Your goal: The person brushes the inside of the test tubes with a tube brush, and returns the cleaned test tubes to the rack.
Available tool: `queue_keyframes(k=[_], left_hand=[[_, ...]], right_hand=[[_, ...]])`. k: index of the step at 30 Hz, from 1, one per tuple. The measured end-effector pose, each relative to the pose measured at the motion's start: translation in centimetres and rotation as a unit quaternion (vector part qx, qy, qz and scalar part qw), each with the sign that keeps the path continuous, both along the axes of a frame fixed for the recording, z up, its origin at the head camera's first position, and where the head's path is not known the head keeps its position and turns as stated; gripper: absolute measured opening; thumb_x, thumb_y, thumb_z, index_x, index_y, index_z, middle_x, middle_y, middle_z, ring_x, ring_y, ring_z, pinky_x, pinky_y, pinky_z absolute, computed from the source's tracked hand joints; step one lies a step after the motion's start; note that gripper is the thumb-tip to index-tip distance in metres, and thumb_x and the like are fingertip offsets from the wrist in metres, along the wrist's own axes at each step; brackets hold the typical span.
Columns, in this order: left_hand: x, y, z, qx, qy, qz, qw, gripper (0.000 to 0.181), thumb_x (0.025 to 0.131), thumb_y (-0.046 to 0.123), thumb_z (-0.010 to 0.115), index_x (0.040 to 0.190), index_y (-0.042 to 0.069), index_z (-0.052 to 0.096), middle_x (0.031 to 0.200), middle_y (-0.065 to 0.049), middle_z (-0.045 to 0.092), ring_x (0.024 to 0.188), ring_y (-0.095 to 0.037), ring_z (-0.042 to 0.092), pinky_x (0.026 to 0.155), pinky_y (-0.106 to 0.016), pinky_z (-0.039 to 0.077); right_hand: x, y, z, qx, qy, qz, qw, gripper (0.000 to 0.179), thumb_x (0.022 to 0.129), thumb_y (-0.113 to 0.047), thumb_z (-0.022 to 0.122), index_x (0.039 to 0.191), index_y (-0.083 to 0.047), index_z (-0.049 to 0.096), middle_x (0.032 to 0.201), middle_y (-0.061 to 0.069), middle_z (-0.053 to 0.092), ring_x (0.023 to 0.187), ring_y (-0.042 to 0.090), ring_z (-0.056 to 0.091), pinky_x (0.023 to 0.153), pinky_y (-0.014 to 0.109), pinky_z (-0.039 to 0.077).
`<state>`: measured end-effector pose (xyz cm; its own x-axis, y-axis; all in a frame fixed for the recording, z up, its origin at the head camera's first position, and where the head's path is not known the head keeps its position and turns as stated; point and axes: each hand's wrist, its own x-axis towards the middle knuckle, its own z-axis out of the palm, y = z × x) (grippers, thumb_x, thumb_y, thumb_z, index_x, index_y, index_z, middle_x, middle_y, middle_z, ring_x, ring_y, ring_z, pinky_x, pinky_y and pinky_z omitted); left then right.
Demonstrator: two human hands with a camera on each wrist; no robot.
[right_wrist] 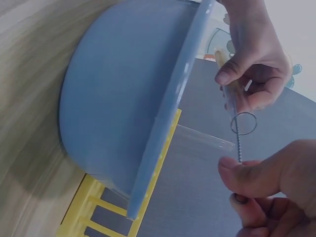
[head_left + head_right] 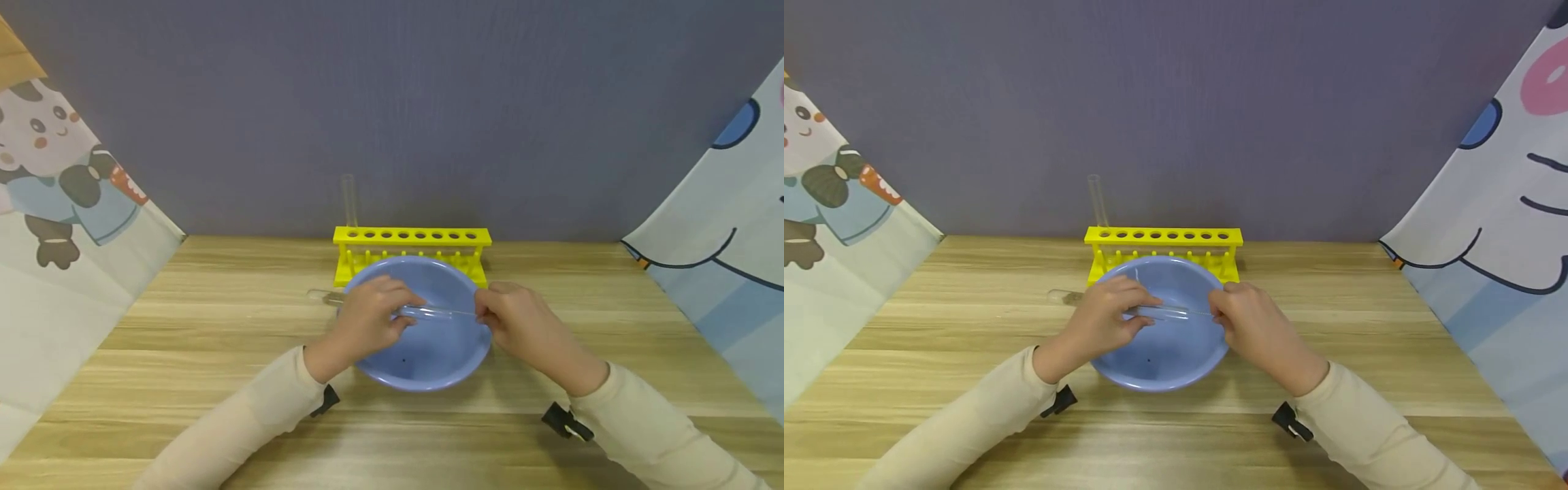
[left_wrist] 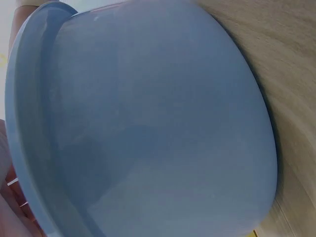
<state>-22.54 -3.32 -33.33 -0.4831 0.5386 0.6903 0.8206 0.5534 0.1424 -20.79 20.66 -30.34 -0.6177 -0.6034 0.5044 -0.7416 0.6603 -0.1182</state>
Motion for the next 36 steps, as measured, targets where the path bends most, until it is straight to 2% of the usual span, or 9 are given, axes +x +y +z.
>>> queue_keyframes(k=[9,18,23,29,36], left_hand=[[0.1,0.9,-0.3,-0.001,0.011,0.017,0.9998,0.028,0.062,0.005,0.085,0.083,0.015,0.071,0.078,0.007,0.065,0.071,-0.013,0.056,0.064,-0.022,0.046],[0.2,1.5,-0.3,0.002,0.01,0.013,0.9999,0.028,0.061,0.004,0.085,0.081,0.015,0.069,0.08,0.008,0.066,0.071,-0.013,0.055,0.065,-0.022,0.046],[0.3,1.8,-0.2,0.002,0.0,0.009,1.0,0.026,0.063,0.004,0.084,0.082,0.015,0.069,0.08,0.007,0.066,0.072,-0.013,0.055,0.065,-0.022,0.046],[0.3,1.8,-0.2,0.005,0.001,0.007,1.0,0.025,0.063,0.004,0.083,0.082,0.013,0.07,0.08,0.006,0.066,0.072,-0.013,0.056,0.066,-0.023,0.046],[0.4,2.0,0.1,0.008,-0.008,-0.004,0.9999,0.023,0.065,0.003,0.082,0.084,0.011,0.071,0.08,0.004,0.066,0.071,-0.014,0.055,0.066,-0.023,0.045]], right_hand=[[-0.2,-0.1,0.9,0.016,-0.083,-0.005,0.9964,0.032,0.068,0.011,0.074,0.064,-0.014,0.053,0.062,-0.006,0.049,0.056,0.007,0.043,0.05,0.022,0.039],[-0.4,-0.2,1.1,0.026,-0.11,-0.007,0.9936,0.032,0.067,0.005,0.078,0.063,-0.014,0.053,0.061,-0.006,0.05,0.056,0.007,0.045,0.05,0.023,0.04],[-0.5,-0.3,0.9,0.022,-0.096,-0.007,0.9951,0.032,0.067,0.009,0.076,0.063,-0.013,0.053,0.061,-0.005,0.051,0.055,0.007,0.045,0.049,0.022,0.04],[-0.4,-0.6,0.6,0.015,-0.067,-0.006,0.9977,0.033,0.067,0.012,0.074,0.064,-0.013,0.053,0.061,-0.005,0.049,0.056,0.008,0.044,0.049,0.022,0.039],[-0.3,-0.9,0.2,0.014,-0.022,-0.004,0.9996,0.031,0.066,0.013,0.075,0.065,-0.01,0.053,0.062,-0.003,0.05,0.058,0.012,0.047,0.051,0.026,0.044]])
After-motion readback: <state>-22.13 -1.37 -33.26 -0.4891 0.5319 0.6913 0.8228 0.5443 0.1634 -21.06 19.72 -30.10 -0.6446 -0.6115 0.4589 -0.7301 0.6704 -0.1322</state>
